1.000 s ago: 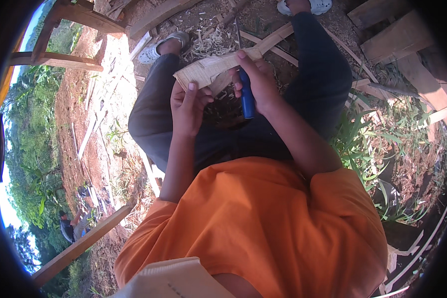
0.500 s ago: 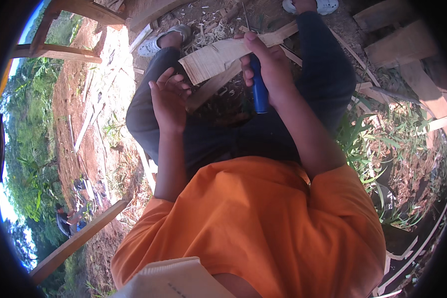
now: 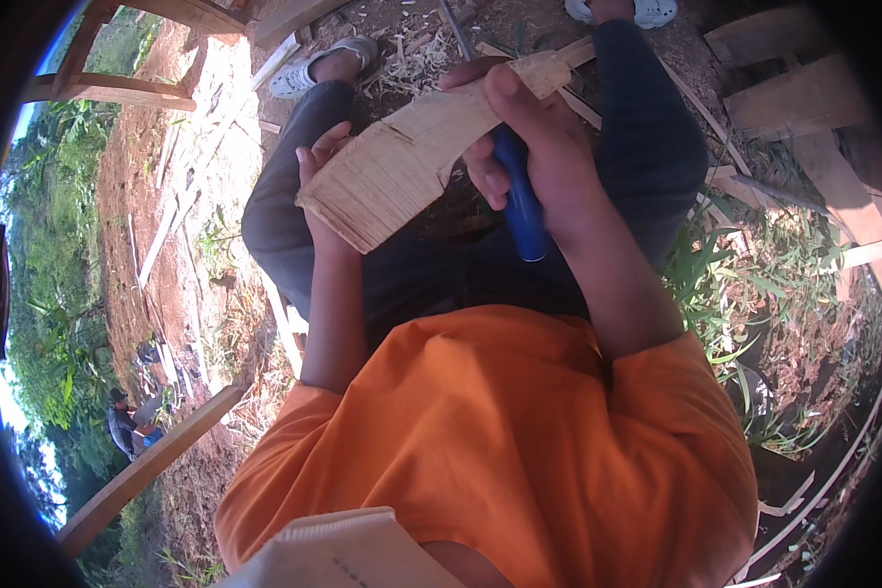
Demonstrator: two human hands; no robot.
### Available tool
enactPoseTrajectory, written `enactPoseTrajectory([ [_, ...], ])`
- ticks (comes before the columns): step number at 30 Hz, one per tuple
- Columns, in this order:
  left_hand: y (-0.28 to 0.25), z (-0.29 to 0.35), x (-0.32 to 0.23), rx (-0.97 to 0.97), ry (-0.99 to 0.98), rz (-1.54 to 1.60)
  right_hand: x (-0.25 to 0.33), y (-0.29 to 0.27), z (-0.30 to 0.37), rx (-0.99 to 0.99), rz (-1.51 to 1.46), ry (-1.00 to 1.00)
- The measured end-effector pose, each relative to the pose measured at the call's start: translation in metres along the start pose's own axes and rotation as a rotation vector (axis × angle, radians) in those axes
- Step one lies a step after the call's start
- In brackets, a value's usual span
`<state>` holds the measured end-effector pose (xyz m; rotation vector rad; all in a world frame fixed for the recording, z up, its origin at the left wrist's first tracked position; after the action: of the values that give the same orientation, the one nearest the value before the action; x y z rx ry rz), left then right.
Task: The person sits cross-legged on the ground and carves a piece of wood using a chisel. They hold the wood with one hand and repeatedly strike or push the chisel to remove shavings, occasionally rotating the wood to work on different sides.
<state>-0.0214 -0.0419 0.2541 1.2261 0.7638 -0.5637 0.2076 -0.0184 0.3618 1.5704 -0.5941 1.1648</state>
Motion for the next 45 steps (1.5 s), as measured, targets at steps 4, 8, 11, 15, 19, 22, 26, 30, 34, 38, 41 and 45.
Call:
enactPoseTrajectory([
  [4,0.003,0.004,-0.006,-0.049,-0.002,-0.012,-0.006,0.005,-0.002,-0.044,-0.029,0.082],
  [8,0.015,0.011,-0.009,-0.006,0.034,-0.111,-0.012,-0.002,-0.004,-0.003,0.072,0.073],
  [11,0.012,0.009,-0.001,-0.016,-0.061,0.042,-0.017,-0.003,-0.006,-0.113,0.229,0.102],
  [15,0.017,0.014,0.0,0.147,-0.045,0.05,-0.034,-0.01,-0.001,-0.051,-0.122,0.128],
  [19,0.034,0.023,-0.009,0.345,-0.046,0.101,-0.052,-0.02,-0.012,-0.126,0.25,0.195],
  [22,0.019,0.016,-0.004,0.177,-0.076,-0.217,-0.077,-0.032,-0.02,-0.175,0.454,0.243],
  [26,0.002,0.0,-0.031,0.043,0.068,-0.288,-0.118,-0.078,-0.025,-0.299,0.561,0.464],
  [30,-0.018,-0.003,-0.078,-0.048,0.305,-0.355,-0.122,-0.101,-0.002,-0.292,0.659,0.501],
  [34,-0.024,-0.009,-0.115,-0.063,0.428,-0.29,-0.059,-0.088,0.003,-0.246,0.775,0.349],
  [38,-0.005,-0.015,-0.14,-0.036,0.497,-0.19,0.022,-0.059,-0.009,-0.103,0.94,0.271],
  [41,0.01,-0.027,-0.145,-0.027,0.479,-0.092,0.098,-0.016,-0.022,-0.038,1.098,0.178],
  [45,0.034,-0.042,-0.133,-0.001,0.418,0.061,0.17,-0.028,-0.056,0.089,1.366,0.02],
])
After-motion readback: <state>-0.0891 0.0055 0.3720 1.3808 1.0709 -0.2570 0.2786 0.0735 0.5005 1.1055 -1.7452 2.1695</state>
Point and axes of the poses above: each hand's wrist, its own z-axis away from the middle knuckle, its own y-axis out of the palm, x = y × z, the point moved 6 cm from there along -z, towards the middle knuckle, and after that the axes turned 8 degrees about z, right-handed, at the moved point
